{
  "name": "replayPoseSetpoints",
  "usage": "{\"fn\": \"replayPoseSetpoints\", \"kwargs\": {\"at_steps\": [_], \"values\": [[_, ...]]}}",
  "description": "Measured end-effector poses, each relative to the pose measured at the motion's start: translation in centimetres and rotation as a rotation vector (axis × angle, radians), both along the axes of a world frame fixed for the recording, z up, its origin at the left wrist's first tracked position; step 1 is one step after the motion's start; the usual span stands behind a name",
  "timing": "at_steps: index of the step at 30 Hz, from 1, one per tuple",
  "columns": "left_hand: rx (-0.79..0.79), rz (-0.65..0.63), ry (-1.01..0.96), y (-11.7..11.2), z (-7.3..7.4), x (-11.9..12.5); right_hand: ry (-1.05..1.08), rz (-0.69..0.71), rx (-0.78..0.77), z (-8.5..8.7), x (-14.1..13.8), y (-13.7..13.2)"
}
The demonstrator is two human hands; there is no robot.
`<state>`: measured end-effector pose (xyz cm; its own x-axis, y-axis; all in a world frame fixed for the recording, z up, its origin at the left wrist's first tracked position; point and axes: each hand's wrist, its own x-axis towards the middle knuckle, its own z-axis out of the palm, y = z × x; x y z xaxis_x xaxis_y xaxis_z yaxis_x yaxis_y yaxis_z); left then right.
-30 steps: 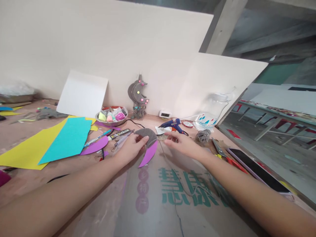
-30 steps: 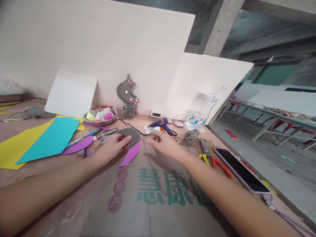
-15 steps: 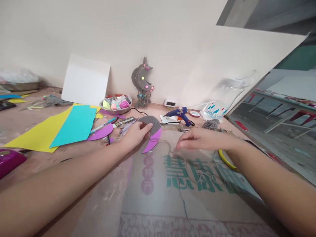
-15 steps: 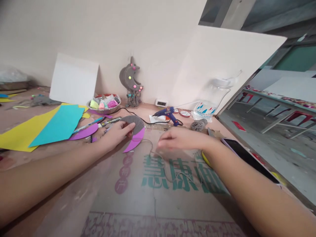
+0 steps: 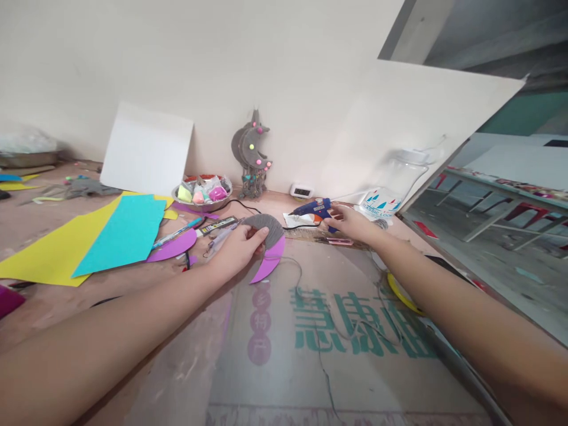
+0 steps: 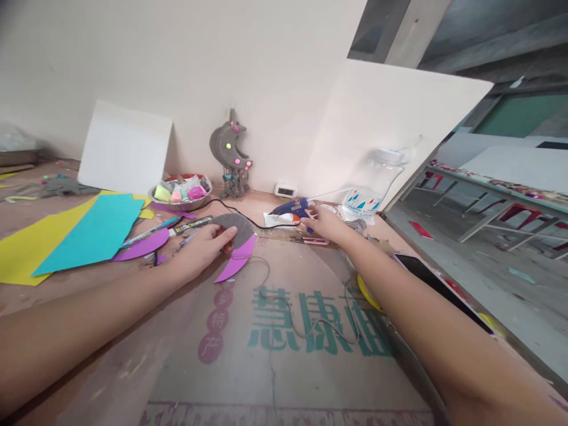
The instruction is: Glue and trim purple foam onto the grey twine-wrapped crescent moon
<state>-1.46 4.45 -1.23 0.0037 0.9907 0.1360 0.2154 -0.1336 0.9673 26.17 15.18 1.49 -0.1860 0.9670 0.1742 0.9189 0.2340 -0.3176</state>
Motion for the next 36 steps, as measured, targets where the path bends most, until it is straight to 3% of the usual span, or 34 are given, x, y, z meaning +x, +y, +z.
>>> {"fn": "replayPoseSetpoints", "kwargs": {"at_steps": [6, 12, 18, 23, 29, 32, 36], "values": [[-0.001, -0.045, 0.037, -0.1, 0.3, -0.2, 0.037, -0.090, -0.024, -0.7, -1.6, 1.4], [0.018, -0.044, 0.018, 0.2, -0.1, -0.3, 0.097, -0.142, -0.008, 0.2, -2.0, 0.7], [0.044, -0.050, 0.033, 0.2, -0.6, -0.4, 0.358, -0.036, -0.075, 1.7, -2.2, -2.9], [0.065, -0.011, 0.081, 0.2, -0.4, -0.7, 0.664, 0.118, -0.136, 1.3, -3.7, -7.5], [0.071, -0.005, 0.098, 0.4, -0.6, -1.0, 0.542, 0.179, -0.141, -0.1, -5.5, -11.5], [0.057, 0.027, 0.118, 0.4, -0.7, -0.9, 0.431, 0.152, -0.108, -0.9, -5.4, -12.0], [0.059, 0.035, 0.112, 0.3, -0.5, -0.8, 0.419, 0.249, -0.131, -1.5, -5.0, -12.0]]}}
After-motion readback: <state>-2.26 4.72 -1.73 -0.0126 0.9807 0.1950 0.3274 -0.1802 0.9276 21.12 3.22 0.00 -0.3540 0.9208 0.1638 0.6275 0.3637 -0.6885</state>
